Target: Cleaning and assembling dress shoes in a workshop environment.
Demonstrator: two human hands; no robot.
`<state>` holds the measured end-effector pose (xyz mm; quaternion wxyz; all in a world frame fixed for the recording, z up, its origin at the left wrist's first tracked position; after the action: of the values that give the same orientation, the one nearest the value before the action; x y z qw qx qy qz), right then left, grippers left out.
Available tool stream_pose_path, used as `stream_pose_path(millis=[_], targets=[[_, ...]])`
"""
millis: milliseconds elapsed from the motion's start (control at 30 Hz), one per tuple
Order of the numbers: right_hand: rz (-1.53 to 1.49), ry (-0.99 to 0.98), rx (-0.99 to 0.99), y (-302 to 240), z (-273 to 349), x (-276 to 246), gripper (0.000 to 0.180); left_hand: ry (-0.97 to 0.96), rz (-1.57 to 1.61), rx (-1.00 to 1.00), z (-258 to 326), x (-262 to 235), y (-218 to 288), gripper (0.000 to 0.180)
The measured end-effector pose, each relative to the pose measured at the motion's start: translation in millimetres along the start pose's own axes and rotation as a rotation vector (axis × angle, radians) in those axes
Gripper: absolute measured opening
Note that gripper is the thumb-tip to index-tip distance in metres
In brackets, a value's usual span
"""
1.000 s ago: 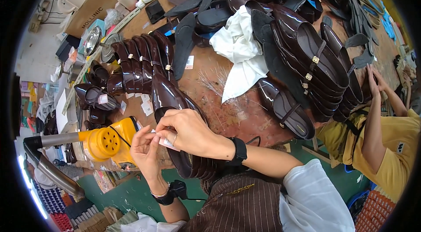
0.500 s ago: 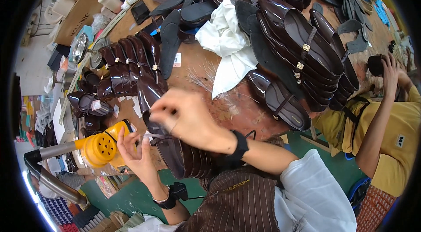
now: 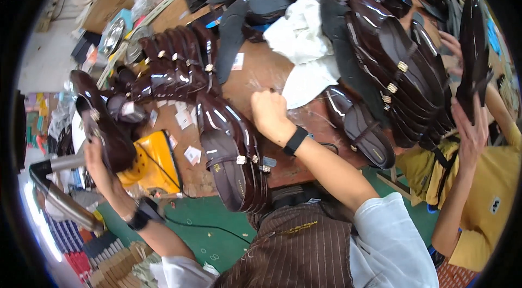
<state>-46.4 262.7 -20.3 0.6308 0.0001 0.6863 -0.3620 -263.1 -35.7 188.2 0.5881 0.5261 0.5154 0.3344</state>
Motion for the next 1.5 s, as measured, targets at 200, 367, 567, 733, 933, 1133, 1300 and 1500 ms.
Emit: stream_pose_path(millis=[200, 367, 567, 733, 933, 1133, 1300, 1500], targets=[[-0.115, -0.096, 0.05, -4.1, 0.5, -5.4, 0.008, 0.197, -0.401, 0.391, 39.2, -22.6, -31.9, 0.017], [-0.491, 0.114, -0.054, -2.0, 16.5, -74.7, 0.005, -0.33, -0.986, -0.05, 105.6, 78.9, -156.7, 0.036], [-0.828, 0.183, -0.115, 4.3, 36.4, -129.2, 0.005, -0.224, -0.902, 0.07, 118.0, 80.4, -170.1, 0.037], [-0.795, 0.164, 0.02, 5.9, 51.3, -131.0, 0.017, -0.352, -0.663, -0.02, 113.6, 69.1, -179.4, 0.027], [-0.864, 0.103, 0.002, -5.2, 72.7, -134.0, 0.016, -0.162, -0.88, 0.058, 121.0, 60.7, -155.6, 0.015], [-1.163, -0.197, -0.101, -66.9, 90.8, -112.0, 0.01, -0.033, 0.096, -0.172, 137.8, 61.0, -111.6, 0.009], [-1.067, -0.296, -0.178, -118.4, 98.8, -89.0, 0.008, -0.26, 0.721, -0.205, 168.0, 107.0, -50.6, 0.02], [-1.02, -0.212, -0.198, -124.9, 99.5, -99.7, 0.008, -0.236, 0.628, -0.141, 184.5, 122.3, -21.3, 0.026]])
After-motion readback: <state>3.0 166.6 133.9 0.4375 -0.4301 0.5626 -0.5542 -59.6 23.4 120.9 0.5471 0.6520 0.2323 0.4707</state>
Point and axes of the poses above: each hand's wrist, its own z-axis away from the middle knuckle, its own x-axis out of the palm, y = z × x, the point moved 6 cm from there along -z, towards the middle knuckle, and after that the axes turned 11 degrees about -y, right-handed, at the moved point
